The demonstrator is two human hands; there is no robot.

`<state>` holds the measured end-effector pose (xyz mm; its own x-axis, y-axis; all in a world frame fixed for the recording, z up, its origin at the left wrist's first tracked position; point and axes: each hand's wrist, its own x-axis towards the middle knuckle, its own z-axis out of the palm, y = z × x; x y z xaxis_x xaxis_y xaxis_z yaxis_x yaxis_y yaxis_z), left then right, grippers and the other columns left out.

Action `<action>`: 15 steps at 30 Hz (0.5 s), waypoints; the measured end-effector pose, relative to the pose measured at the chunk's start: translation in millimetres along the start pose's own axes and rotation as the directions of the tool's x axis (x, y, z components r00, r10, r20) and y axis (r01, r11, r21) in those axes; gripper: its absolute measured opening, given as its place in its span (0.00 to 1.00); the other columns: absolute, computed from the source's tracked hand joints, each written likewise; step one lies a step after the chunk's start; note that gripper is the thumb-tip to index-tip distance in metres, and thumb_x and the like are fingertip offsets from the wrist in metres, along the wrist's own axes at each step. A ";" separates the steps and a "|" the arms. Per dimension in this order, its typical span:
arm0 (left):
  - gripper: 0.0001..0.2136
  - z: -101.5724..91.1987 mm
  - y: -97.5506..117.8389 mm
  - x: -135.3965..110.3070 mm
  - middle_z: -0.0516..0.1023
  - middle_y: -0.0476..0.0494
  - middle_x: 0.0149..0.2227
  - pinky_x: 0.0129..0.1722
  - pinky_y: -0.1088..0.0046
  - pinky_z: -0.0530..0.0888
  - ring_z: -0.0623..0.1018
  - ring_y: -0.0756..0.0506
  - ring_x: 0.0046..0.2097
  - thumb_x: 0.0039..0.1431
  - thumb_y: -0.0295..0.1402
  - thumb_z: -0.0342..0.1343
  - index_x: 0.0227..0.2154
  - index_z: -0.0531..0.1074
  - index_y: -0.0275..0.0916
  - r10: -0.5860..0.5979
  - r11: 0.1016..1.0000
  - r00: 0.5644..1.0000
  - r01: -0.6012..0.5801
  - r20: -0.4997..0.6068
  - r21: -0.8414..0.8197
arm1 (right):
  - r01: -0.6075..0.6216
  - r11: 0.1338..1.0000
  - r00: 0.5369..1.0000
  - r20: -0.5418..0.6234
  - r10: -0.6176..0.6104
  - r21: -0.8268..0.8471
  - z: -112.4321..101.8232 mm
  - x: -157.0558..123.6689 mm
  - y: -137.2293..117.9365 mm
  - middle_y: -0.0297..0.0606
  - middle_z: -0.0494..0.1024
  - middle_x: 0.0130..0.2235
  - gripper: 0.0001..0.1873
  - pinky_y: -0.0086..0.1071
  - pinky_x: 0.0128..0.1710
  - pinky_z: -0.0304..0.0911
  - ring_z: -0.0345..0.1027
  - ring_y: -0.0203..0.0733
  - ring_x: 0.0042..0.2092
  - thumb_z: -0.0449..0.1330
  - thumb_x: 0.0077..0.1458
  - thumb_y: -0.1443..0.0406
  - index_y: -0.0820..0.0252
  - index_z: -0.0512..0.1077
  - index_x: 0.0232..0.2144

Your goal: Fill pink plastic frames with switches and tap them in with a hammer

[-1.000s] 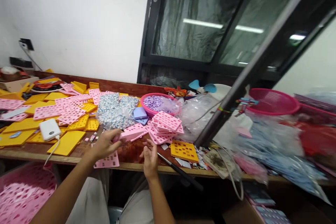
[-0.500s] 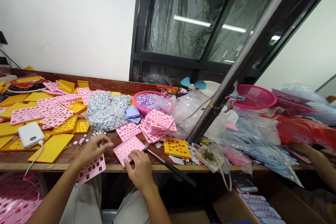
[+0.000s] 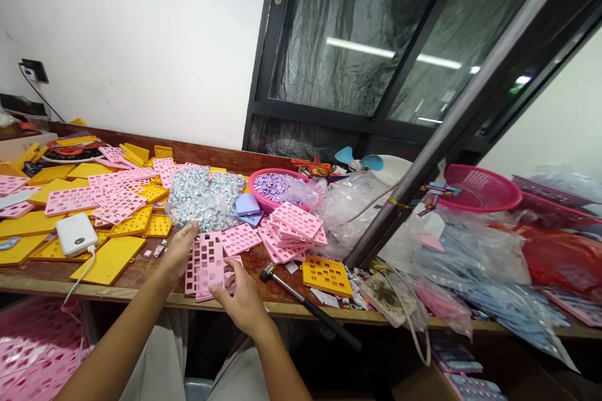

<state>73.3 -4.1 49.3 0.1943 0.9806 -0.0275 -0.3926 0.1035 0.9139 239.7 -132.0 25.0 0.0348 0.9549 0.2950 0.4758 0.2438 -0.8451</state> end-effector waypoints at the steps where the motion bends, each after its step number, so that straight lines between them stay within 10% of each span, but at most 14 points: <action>1: 0.29 4.8 -2.2 -2.6 0.71 0.56 0.23 0.27 0.75 0.69 0.71 0.50 0.23 0.44 0.61 0.66 0.32 0.65 0.41 -0.019 0.998 1.000 0.020 0.015 -0.063 | -0.015 0.999 1.000 0.001 0.015 0.032 -0.2 5.6 2.8 0.41 0.76 0.49 0.29 0.38 0.44 0.70 0.72 0.43 0.41 0.65 0.58 0.54 0.54 0.65 0.58; 9: 0.32 3.5 -27.9 -17.9 0.75 0.40 0.49 0.46 0.68 0.74 0.77 0.44 0.48 0.51 0.48 0.68 0.55 0.65 0.40 0.098 0.973 0.981 -0.130 0.169 0.191 | -0.168 0.814 0.952 -0.123 0.281 0.557 -6.2 17.3 17.6 0.38 0.79 0.39 0.29 0.36 0.32 0.73 0.76 0.45 0.35 0.70 0.50 0.46 0.54 0.63 0.43; 15: 0.19 -19.0 -32.8 -12.2 0.79 0.41 0.42 0.39 0.70 0.73 0.78 0.44 0.40 0.57 0.44 0.61 0.46 0.73 0.36 0.074 0.916 0.952 -0.183 0.298 0.357 | -0.331 0.906 0.939 0.185 0.290 0.262 -33.1 -8.4 12.6 0.38 0.78 0.28 0.31 0.33 0.25 0.68 0.74 0.43 0.27 0.64 0.51 0.38 0.61 0.73 0.37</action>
<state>66.7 -16.3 11.9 0.4234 0.8913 0.1619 -0.0741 -0.1440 0.9868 274.5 -142.6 26.7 0.0077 0.9987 -0.0505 0.1892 -0.0511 -0.9806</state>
